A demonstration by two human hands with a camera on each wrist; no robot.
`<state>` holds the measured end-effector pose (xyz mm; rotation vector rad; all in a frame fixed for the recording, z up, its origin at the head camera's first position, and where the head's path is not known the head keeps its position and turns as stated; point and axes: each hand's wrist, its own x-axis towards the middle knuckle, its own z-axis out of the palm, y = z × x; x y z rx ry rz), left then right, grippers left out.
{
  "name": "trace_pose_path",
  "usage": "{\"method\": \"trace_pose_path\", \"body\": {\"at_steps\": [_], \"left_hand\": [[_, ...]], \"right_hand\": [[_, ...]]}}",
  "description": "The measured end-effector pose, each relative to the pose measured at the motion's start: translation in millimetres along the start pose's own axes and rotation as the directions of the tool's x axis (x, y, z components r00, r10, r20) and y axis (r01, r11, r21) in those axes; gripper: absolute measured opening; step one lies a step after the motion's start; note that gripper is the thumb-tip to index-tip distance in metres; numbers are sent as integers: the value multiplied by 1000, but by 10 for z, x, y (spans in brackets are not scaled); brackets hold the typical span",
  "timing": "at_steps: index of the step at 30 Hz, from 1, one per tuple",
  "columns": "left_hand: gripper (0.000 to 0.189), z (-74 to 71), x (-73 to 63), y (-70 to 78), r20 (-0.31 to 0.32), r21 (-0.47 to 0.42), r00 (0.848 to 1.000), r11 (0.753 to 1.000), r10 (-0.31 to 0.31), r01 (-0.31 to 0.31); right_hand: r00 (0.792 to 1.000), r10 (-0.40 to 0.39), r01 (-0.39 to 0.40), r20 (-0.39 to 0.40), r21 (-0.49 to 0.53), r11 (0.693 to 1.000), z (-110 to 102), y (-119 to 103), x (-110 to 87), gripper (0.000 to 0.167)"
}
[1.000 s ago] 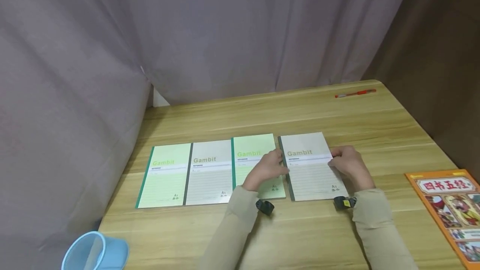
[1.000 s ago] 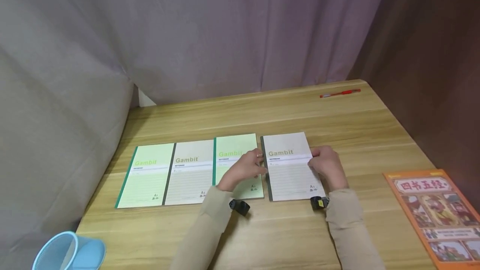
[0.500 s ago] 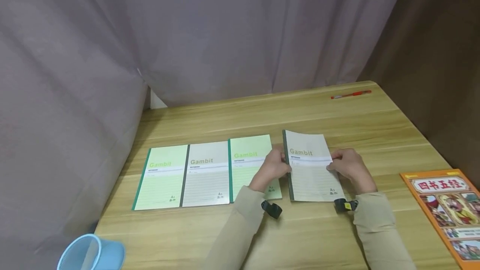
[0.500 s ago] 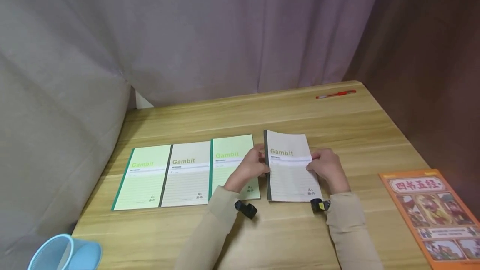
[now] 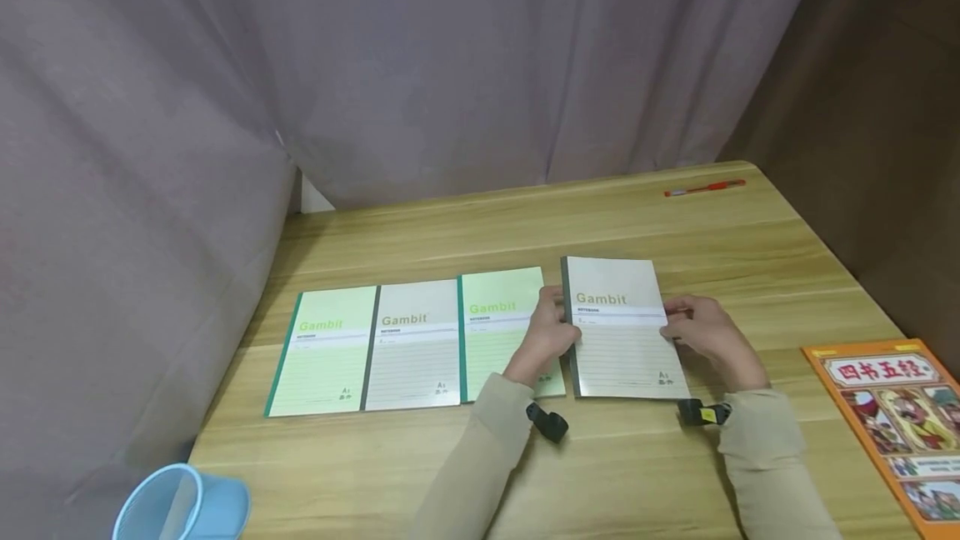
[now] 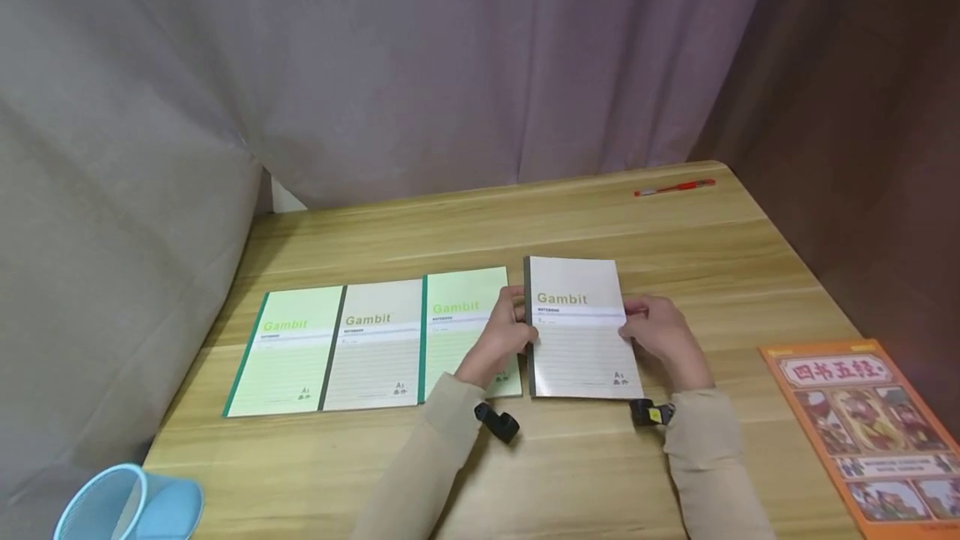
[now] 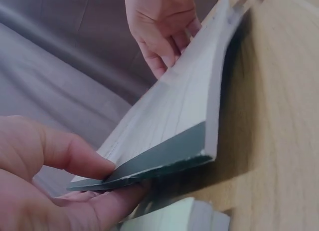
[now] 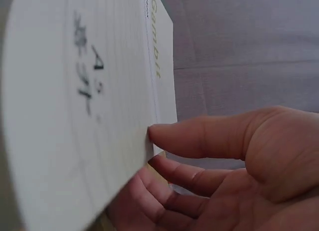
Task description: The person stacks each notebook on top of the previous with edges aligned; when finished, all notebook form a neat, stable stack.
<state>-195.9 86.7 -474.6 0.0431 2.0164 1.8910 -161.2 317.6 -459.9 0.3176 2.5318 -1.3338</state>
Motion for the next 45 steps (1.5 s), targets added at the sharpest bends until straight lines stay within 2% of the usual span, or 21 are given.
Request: {"method": "trace_pose_path", "body": {"at_steps": [4, 9, 18, 27, 32, 45], "left_hand": [[77, -21, -4, 1, -8, -28, 1000, 999, 22, -22], [77, -59, -20, 4, -20, -32, 1000, 999, 19, -20], [80, -160, -25, 41, -9, -3, 999, 999, -34, 34], [80, -351, -34, 9, -11, -4, 1000, 1000, -4, 4], [78, -477, -54, 14, -11, -26, 1000, 1000, -9, 9], [80, -773, -119, -5, -28, -28, 1000, 1000, -9, 8]], "right_hand": [[998, -41, 39, 43, 29, 999, -17, -10, -11, 53], [994, -101, 100, 33, 29, 995, -7, -25, -17, 50], [996, -88, 87, 7, 76, 993, 41, -106, -34, 51], [988, -153, 154, -19, 62, 986, 134, -228, -15, 48], [983, -181, 182, -23, 70, 981, 200, -324, 3, 48], [980, -200, 200, -10, 104, 974, 428, -478, 93, 48]]}}
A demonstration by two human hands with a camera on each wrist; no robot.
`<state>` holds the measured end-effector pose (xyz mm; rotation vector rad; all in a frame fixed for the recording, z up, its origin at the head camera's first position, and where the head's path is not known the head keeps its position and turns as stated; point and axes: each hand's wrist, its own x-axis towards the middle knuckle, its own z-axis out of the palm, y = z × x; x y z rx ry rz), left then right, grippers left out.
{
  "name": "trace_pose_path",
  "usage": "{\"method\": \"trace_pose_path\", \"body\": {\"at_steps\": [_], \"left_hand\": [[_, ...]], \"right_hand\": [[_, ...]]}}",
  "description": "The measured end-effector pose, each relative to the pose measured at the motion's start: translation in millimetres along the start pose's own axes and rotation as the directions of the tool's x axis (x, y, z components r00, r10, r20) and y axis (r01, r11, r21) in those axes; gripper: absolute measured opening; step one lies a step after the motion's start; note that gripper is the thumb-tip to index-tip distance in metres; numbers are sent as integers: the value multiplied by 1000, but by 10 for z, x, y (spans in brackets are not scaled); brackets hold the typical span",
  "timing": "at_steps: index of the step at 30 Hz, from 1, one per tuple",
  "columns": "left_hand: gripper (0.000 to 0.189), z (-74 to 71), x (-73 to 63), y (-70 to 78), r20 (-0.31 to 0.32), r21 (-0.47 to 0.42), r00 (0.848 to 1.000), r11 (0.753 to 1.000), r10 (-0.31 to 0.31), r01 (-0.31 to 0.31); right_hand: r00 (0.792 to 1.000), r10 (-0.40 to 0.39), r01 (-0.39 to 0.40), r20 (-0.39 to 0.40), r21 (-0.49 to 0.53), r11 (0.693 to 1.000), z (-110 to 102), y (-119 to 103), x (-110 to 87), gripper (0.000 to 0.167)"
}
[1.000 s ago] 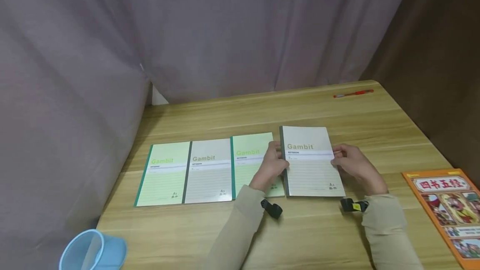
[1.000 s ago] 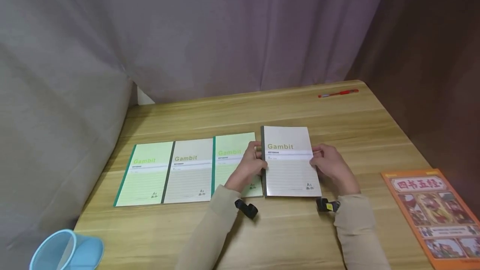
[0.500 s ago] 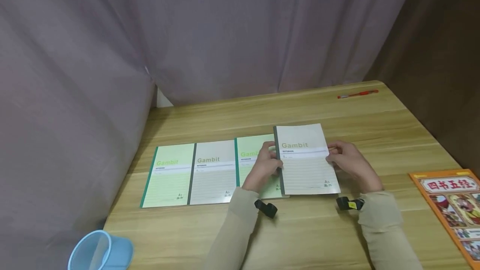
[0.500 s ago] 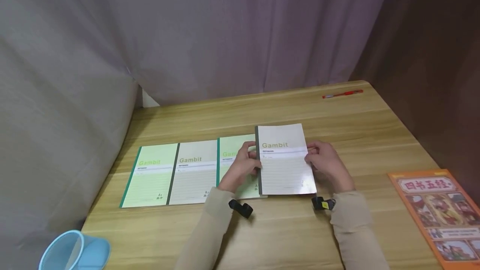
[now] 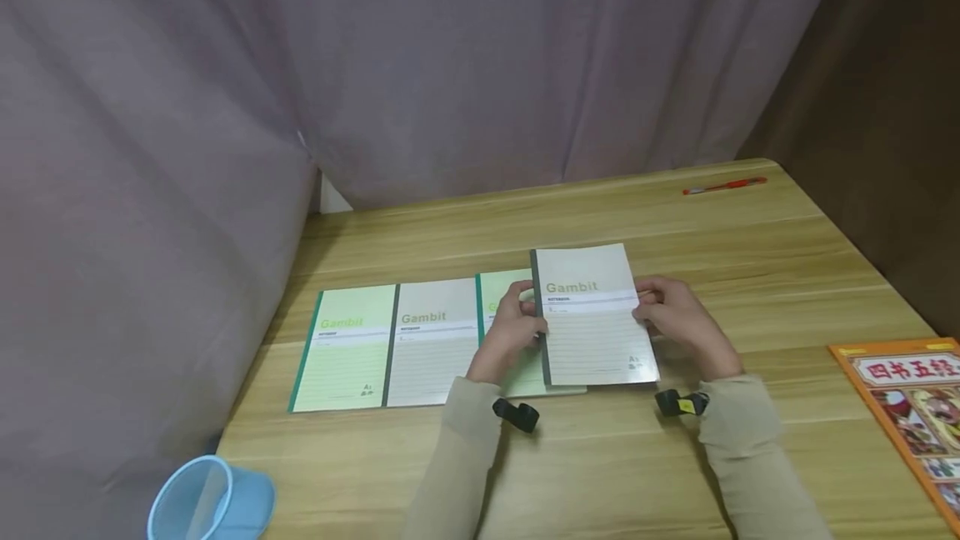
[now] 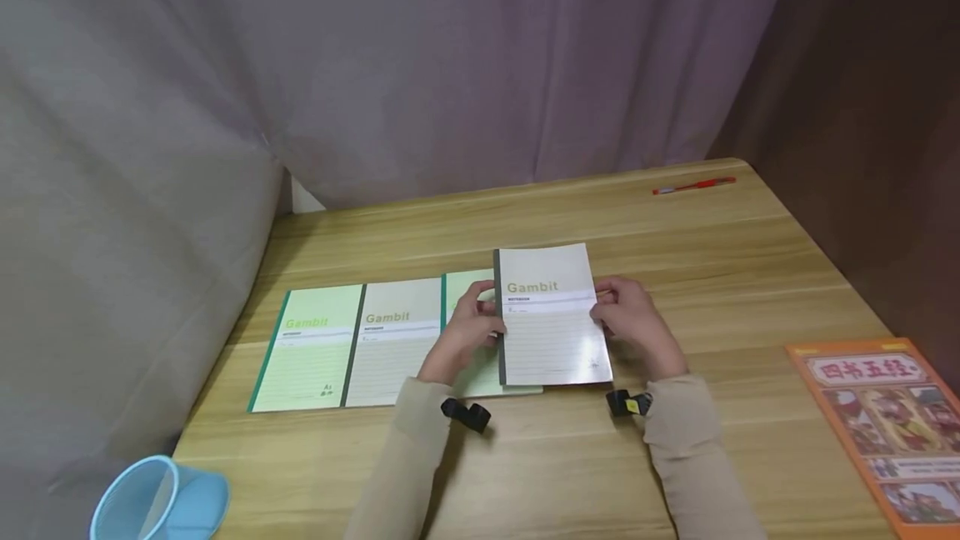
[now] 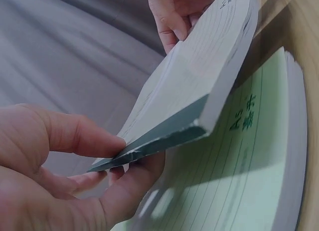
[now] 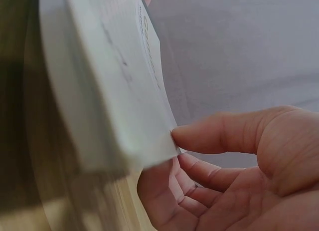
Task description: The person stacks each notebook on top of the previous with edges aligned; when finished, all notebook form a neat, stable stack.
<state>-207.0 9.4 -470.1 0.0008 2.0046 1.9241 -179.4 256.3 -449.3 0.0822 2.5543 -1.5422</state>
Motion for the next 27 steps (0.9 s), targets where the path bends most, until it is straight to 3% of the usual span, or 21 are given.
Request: {"method": "trace_pose_path", "body": {"at_steps": [7, 18, 27], "left_hand": [[80, -149, -47, -11, -28, 12, 999, 1000, 19, -18], [79, -398, -141, 19, -109, 45, 994, 999, -6, 11], [74, -542, -175, -42, -147, 52, 989, 998, -13, 21]], "right_hand": [[1000, -9, 9, 15, 1, 1000, 130, -81, 48, 48], [998, -40, 39, 40, 20, 999, 380, -183, 114, 48], [998, -25, 23, 58, 26, 999, 557, -227, 164, 46]]}}
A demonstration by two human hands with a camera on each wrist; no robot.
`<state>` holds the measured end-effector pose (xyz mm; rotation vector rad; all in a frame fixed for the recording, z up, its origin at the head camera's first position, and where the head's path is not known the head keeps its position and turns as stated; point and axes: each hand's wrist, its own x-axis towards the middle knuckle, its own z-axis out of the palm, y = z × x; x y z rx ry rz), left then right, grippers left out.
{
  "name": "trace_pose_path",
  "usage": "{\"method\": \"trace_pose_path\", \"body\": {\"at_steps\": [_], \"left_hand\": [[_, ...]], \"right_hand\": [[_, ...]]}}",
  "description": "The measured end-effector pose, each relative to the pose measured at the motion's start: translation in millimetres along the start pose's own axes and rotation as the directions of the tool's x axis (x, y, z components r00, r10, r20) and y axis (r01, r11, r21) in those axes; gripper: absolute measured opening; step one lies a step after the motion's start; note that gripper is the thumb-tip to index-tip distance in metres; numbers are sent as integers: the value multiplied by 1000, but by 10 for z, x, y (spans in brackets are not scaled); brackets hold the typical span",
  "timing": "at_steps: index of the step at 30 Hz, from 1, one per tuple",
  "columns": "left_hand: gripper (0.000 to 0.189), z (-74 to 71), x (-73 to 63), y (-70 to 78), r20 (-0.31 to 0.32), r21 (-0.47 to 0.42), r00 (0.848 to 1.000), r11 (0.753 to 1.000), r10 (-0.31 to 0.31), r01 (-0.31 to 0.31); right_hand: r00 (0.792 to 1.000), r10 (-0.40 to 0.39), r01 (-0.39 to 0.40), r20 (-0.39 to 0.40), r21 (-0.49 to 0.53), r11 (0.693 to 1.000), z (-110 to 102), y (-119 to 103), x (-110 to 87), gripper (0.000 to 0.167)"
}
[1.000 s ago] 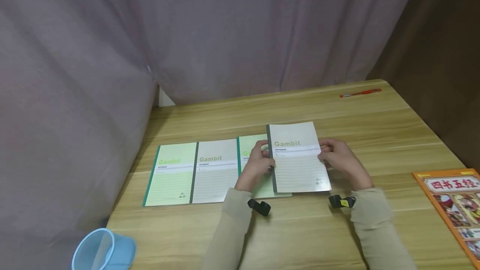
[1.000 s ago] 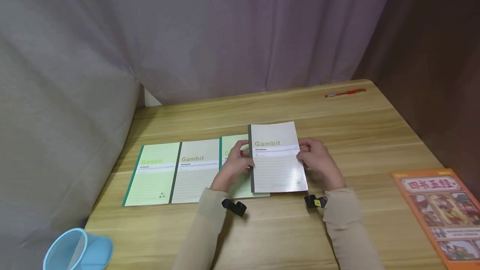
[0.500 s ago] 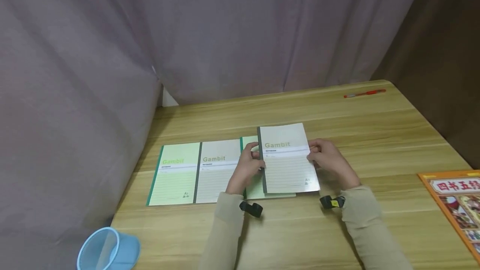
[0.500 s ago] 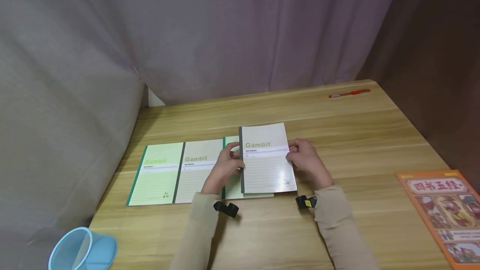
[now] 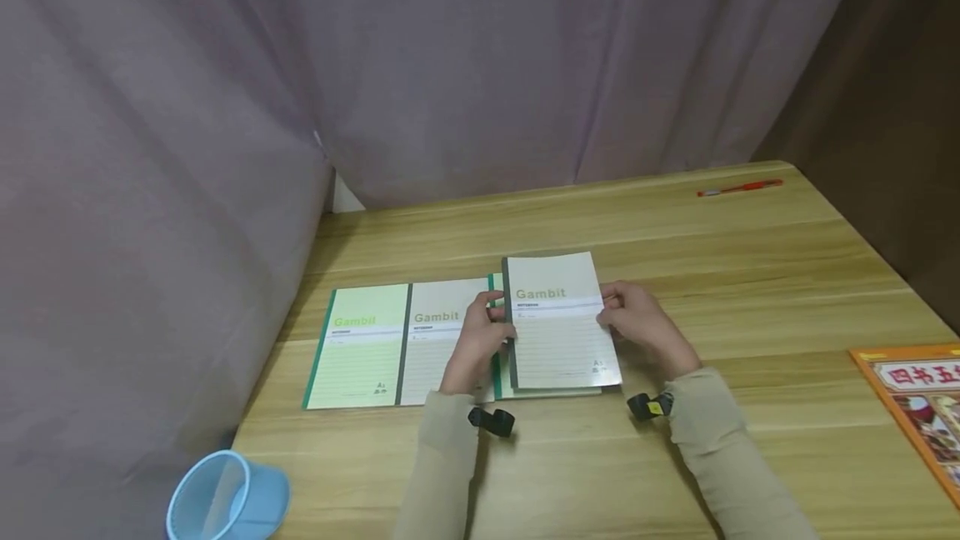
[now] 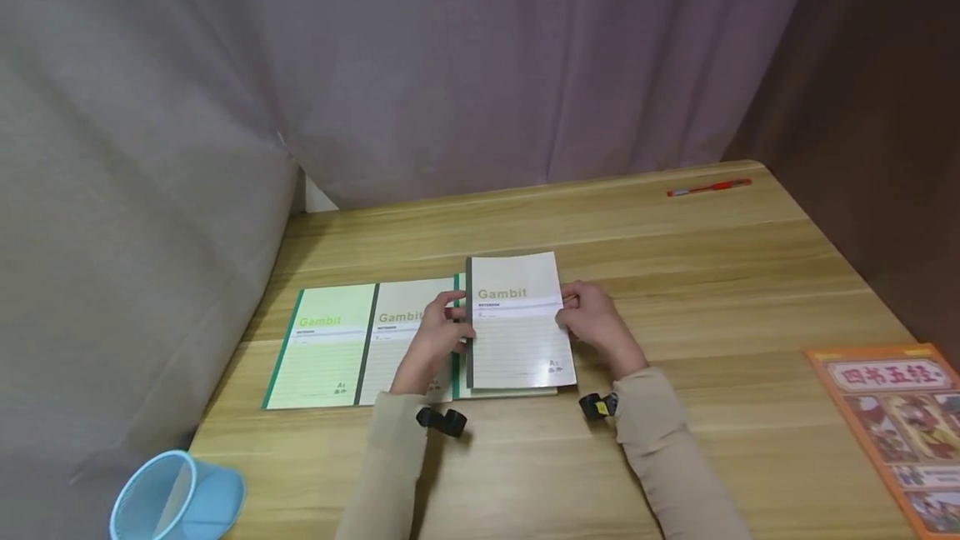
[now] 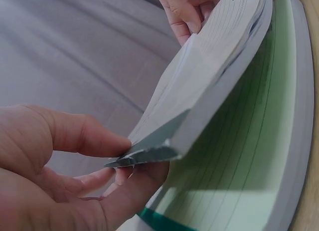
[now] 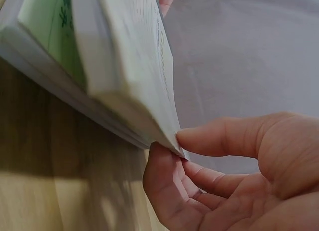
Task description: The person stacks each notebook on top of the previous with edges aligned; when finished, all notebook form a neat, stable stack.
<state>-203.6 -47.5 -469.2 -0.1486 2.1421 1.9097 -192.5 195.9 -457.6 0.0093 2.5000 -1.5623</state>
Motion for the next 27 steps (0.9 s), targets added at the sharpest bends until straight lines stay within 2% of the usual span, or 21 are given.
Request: {"method": "trace_pose_path", "body": {"at_steps": [4, 12, 19, 27], "left_hand": [[73, -55, -28, -15, -21, 28, 1000, 1000, 9, -8], [67, -151, -58, -76, -74, 183, 996, 983, 47, -33], [60, -186, -62, -146, -59, 239, 996, 970, 68, -52], [58, -227, -16, -156, -39, 308, 995, 949, 90, -73]], "right_hand": [[1000, -21, 21, 1, -19, 1000, 68, -12, 49, 47], [998, -53, 53, 19, -39, 998, 180, -1, 97, 42], [999, -52, 53, 10, -101, 993, 220, 39, 97, 37], [1000, -5, 8, 22, -110, 994, 242, 38, 94, 37]]}}
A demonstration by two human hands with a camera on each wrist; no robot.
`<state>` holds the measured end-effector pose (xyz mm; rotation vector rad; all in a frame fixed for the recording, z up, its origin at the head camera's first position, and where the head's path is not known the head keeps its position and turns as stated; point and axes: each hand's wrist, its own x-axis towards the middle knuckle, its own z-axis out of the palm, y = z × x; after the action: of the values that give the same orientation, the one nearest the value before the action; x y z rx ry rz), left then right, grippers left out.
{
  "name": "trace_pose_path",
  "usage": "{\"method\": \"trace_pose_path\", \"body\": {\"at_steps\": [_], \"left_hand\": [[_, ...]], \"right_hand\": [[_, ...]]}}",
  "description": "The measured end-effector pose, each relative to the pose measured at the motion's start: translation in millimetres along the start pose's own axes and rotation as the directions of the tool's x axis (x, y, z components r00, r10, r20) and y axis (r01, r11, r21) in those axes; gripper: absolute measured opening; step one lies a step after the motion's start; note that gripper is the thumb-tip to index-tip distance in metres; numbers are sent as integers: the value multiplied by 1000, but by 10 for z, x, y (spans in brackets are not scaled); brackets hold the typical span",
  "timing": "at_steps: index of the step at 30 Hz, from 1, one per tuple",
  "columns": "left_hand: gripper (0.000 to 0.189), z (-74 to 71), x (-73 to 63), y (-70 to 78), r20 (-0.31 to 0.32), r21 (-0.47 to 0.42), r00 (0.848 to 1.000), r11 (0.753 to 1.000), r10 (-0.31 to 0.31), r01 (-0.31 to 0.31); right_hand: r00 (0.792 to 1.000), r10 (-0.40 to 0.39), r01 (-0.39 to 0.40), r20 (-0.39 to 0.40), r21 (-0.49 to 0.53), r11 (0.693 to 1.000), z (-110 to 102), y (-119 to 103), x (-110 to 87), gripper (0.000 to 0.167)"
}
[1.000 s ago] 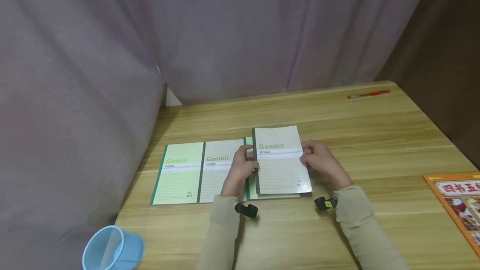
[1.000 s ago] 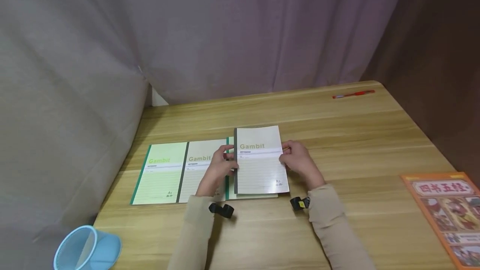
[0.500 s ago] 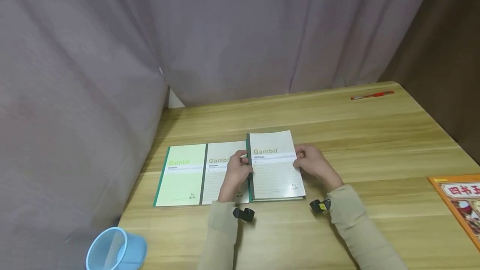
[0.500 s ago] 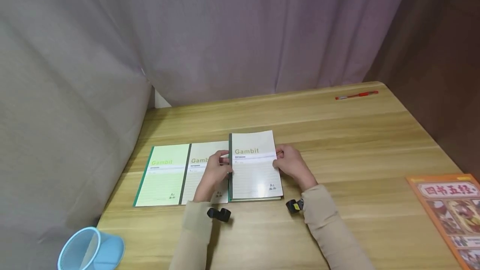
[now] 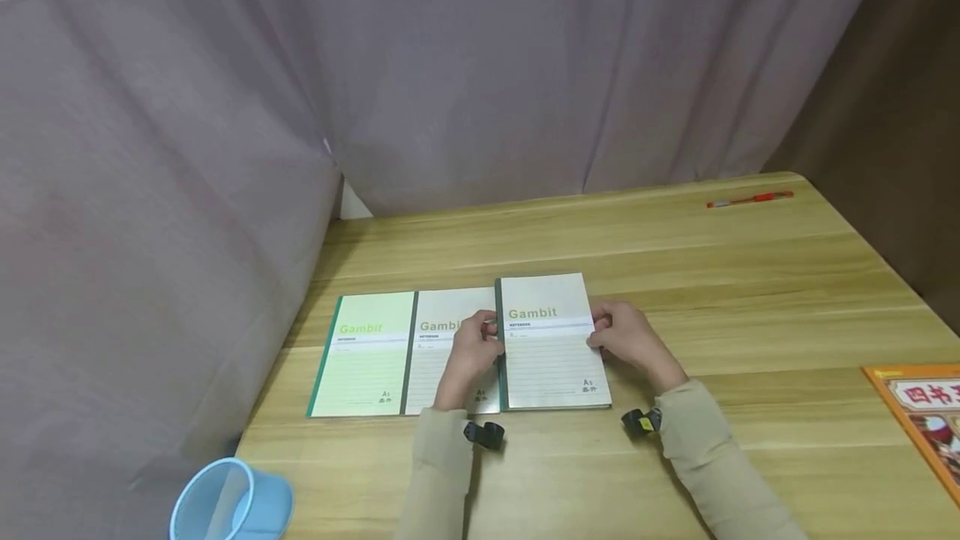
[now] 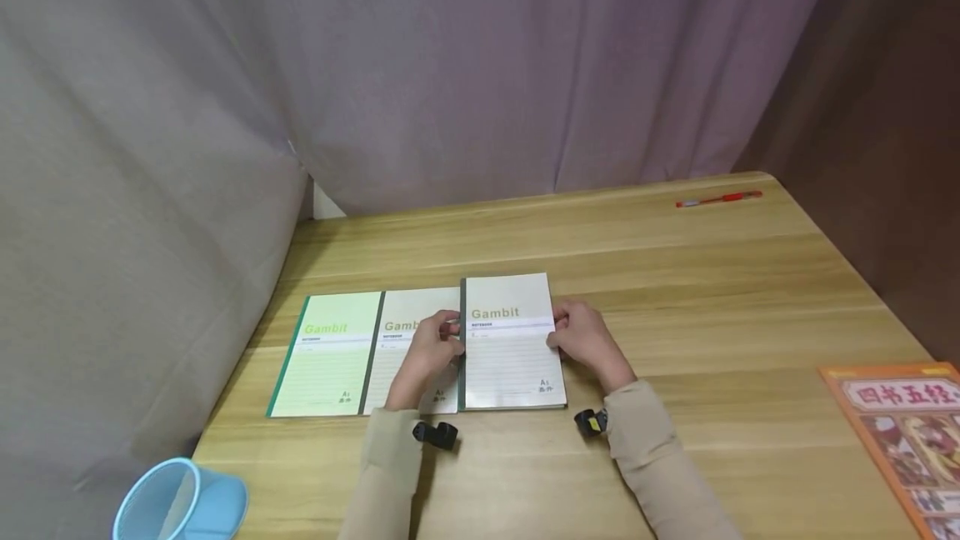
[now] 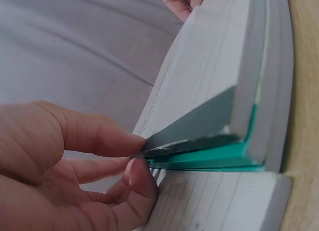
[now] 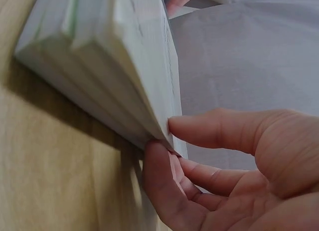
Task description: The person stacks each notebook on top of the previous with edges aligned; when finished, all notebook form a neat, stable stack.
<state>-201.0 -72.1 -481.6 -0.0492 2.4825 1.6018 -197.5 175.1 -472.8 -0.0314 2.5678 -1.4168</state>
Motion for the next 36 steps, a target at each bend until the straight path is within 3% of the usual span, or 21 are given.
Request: {"method": "trace_pose_path", "body": {"at_steps": [13, 19, 30, 36], "left_hand": [[54, 12, -18, -9, -4, 75, 1000, 997, -8, 8], [51, 1, -18, -5, -2, 102, 1000, 995, 23, -23], [51, -9, 11, 10, 8, 105, 1000, 994, 27, -27], [52, -17, 34, -8, 7, 113, 1000, 994, 14, -14]], "right_hand": [[1000, 9, -9, 11, -36, 999, 31, 59, 11, 35], [1000, 3, -3, 1, -49, 999, 35, 37, 2, 36], [999, -28, 25, -21, -128, 991, 38, 42, 38, 36], [999, -33, 33, -1, -123, 992, 48, 28, 58, 37]]}}
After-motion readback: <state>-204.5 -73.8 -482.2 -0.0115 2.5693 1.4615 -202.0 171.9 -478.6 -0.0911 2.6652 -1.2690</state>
